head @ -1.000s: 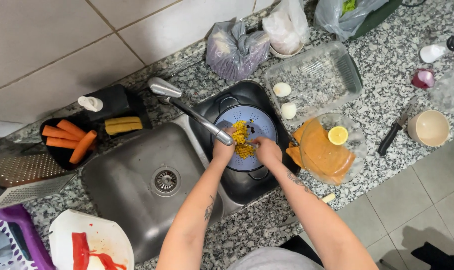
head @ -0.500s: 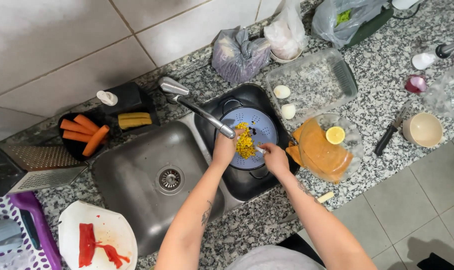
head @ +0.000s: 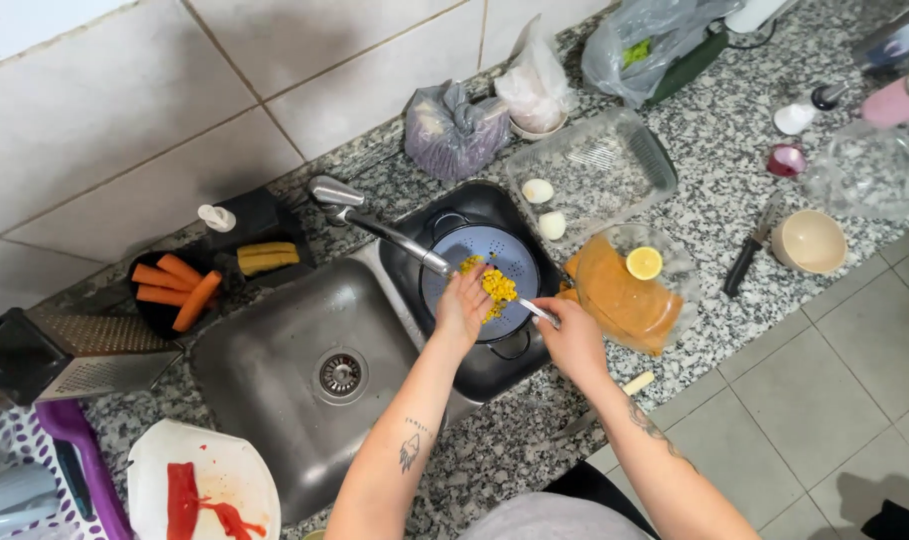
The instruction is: The person prepares several salad bowls by adding corn with a spoon, then adds sliced hard-boiled eggs by hand, and finally places lids on the finished bowls.
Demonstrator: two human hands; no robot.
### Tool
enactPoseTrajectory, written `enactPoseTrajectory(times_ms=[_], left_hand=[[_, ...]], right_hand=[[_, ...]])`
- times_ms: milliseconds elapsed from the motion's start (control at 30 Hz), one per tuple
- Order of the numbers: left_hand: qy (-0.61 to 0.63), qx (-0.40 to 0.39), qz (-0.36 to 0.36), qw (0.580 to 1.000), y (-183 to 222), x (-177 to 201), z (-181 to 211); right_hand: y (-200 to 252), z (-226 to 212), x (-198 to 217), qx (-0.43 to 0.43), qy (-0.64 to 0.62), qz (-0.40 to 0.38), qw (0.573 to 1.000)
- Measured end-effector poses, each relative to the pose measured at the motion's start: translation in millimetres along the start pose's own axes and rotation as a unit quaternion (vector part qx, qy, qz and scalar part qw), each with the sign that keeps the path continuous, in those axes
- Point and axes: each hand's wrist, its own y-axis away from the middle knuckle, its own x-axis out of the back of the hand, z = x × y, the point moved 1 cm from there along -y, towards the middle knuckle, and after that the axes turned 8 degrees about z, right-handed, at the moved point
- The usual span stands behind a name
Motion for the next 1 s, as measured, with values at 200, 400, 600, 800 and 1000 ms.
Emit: enactPoseTrajectory(times_ms=[200,400,600,800,1000], left_hand=[[0.001,0.066,-0.119,0.991,48.5,-51.2,-32.0],[-0.058,0.160,-0.187,0.967,100.8,-115.4,-99.4],[-0.168,0.261,-0.257,0.915,181.0,-168.1,-198.9],[-0.268,0.382,-0.299,0.832,305.8,-188.2,-329.0],[-0.357,0.483,-0.324,0.730,424.4,-142.4,-485.3]], right_hand=[[63.0,21.8,60.9,-0.006,0.003,0.077,0.997],[147.6,64.1,124.0,-0.102,0.008,0.187,0.977],[268.9,112.4,173.0,-0.222,0.007,0.281,0.934],[416.1,191.2,191.9,-0.353,0.009,0.355,0.866],[589.0,257.2,181.9,-0.488,0.048,0.389,0.780]])
